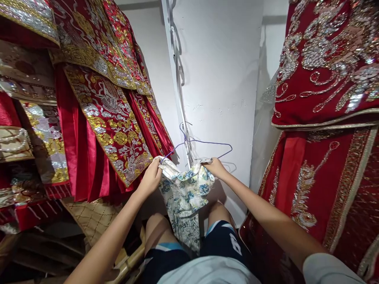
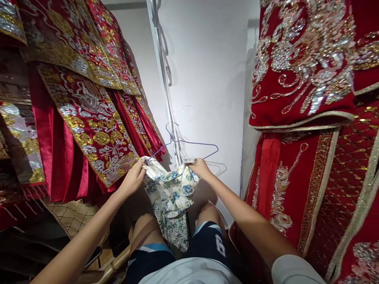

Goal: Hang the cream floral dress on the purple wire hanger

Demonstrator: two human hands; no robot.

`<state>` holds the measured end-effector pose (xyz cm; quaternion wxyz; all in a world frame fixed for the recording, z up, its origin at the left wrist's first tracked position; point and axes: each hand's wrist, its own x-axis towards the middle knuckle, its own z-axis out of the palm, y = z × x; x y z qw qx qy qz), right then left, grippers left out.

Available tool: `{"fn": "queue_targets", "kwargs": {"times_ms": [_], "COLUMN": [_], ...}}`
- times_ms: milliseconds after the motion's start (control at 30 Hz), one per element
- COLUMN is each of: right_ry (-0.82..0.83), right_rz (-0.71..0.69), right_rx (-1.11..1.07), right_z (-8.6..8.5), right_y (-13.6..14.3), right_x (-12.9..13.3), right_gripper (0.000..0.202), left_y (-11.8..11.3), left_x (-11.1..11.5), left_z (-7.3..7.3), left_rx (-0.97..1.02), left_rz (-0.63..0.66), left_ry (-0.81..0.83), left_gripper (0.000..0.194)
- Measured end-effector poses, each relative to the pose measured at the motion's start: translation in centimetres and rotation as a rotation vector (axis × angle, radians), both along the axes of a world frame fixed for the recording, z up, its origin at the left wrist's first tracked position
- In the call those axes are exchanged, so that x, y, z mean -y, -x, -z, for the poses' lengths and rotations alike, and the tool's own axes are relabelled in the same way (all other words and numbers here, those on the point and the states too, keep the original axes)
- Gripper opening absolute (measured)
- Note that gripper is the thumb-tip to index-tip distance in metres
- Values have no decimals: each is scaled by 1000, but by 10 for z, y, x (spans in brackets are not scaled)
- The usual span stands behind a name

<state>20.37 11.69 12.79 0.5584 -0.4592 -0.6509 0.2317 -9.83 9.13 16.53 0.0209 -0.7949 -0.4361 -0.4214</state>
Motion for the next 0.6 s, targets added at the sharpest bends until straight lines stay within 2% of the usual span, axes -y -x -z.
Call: {"fn": "queue_targets", "kwargs": {"times_ms": [100, 167, 300, 333, 400, 467, 533, 600], "right_ry": [-41, -121, -255, -247, -187, -82, 35, 160], "right_rz": [-91, -86, 228, 290, 313, 234, 94, -102], "right_rx": [6, 12, -72, -77, -30, 49, 67, 4], "right_z": [-1, -4, -16, -20, -30, -42, -55, -67], "right_y": [4, -1, -33, -43, -61, -78, -91, -100], "right_x": [15, 23, 24, 21, 13, 9, 10, 14], "right_gripper": [18, 20, 78, 83, 72, 41, 25, 28], "left_y": [-13, -15, -8, -7, -4, -3, 0, 4], "left_x": [-15, -24, -30, -29, -26, -25, -25, -27], "left_z": [-17, -26, -35, -37, -41, -45, -47, -47], "left_rx": [39, 26, -73, -88, -123, -135, -67, 55], "left_rz": [25, 37, 96, 103, 94, 42, -58, -159], "left_ry": [61, 66, 96, 97, 80, 48, 7, 14], "left_gripper": [26, 29, 30, 28, 28, 29, 31, 35]}}
